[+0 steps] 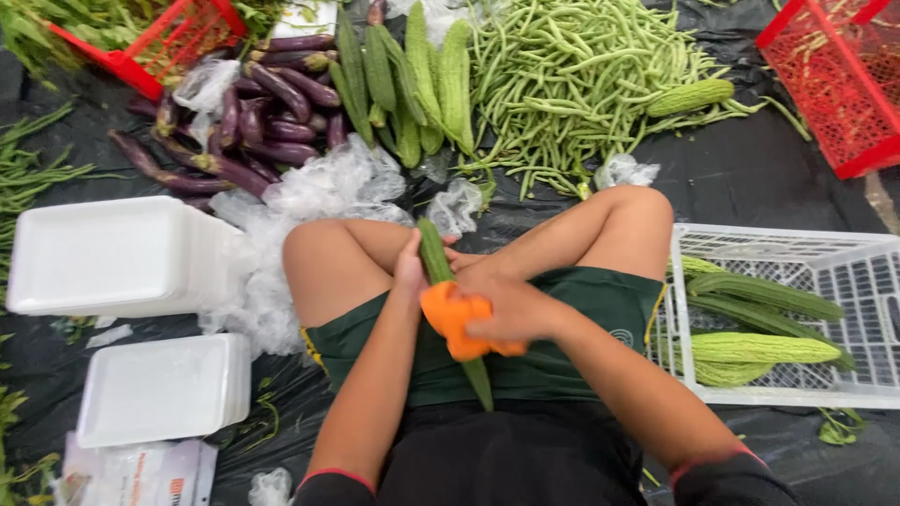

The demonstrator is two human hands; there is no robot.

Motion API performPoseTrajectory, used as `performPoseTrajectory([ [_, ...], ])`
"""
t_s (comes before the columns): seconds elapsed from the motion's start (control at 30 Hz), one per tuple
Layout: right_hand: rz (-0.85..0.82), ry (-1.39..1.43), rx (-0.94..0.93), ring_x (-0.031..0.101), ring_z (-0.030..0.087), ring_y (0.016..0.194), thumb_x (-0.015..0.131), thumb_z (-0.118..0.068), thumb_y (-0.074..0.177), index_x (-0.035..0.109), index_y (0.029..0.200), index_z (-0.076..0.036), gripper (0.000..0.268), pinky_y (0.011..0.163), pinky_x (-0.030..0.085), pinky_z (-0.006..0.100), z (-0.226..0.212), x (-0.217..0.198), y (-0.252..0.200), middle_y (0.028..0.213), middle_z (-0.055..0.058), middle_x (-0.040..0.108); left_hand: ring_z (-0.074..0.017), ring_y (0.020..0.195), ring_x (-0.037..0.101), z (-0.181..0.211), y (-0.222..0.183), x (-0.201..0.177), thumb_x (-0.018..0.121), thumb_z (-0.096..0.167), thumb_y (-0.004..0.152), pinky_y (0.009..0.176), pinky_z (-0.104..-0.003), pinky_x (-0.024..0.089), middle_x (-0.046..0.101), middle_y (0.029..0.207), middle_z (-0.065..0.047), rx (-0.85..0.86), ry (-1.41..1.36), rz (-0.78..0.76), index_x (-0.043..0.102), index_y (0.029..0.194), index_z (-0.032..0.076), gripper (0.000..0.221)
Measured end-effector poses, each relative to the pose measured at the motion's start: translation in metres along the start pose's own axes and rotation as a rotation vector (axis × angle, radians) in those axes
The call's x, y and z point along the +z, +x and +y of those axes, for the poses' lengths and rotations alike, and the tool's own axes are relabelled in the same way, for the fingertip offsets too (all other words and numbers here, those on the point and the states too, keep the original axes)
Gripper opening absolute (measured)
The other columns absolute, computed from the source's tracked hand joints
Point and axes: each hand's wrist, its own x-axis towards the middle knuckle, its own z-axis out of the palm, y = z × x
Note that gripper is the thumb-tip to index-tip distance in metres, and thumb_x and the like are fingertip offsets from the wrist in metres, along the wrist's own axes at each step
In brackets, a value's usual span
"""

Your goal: A person sitting on the floor cleans long green vegetables by wiping them with a cloth and using a small scraping tool before placing them into a crate.

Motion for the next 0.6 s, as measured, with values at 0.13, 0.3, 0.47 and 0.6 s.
performPoseTrajectory([
  [0.13,0.316,-0.150,-0.265,0.068,0.042,0.101,0.079,-0.028,0.073,0.069,0.107,-0.002,0.044,0.083,0.056,0.047,0.070,0.001,0.061,0.104,0.022,0.067,-0.0308,0.069,0.073,0.019,-0.056,0.060,0.063,0.063,0.093,0.065,-0.035,0.060,0.079,0.093,-0.013,-0.010,-0.004,0.195,0.078,0.107,0.011,0.056],
  [0.3,0.272,-0.056,-0.171,0.062,0.049,0.118,0.075,-0.036,0.078,0.064,0.133,-0.015,0.060,0.094,0.056,0.050,0.076,0.027,0.086,0.143,0.023,0.052,-0.0351,0.083,0.073,0.005,-0.042,0.040,0.050,0.068,0.096,0.072,-0.043,0.062,0.076,0.101,-0.019,-0.062,-0.045,0.051,0.067,0.126,0.011,0.067],
  [0.47,0.136,-0.188,-0.159,0.068,0.045,0.102,0.071,-0.038,0.081,0.064,0.130,-0.009,0.058,0.085,0.060,0.046,0.032,0.015,0.030,0.128,0.020,0.057,-0.0390,0.095,0.073,-0.006,-0.025,0.009,0.038,0.072,0.098,0.078,-0.051,0.064,0.074,0.110,-0.025,-0.103,-0.074,-0.069,0.058,0.142,0.011,0.078],
  [0.6,0.051,-0.148,-0.277,0.069,0.046,0.082,0.074,-0.030,0.073,0.073,0.106,-0.004,0.042,0.061,0.057,0.046,0.022,0.013,-0.013,0.099,0.023,0.068,-0.0501,0.108,0.068,-0.018,-0.005,0.006,0.030,0.068,0.104,0.070,-0.069,0.059,0.063,0.139,-0.019,-0.038,0.016,-0.010,0.054,0.137,0.014,0.068],
])
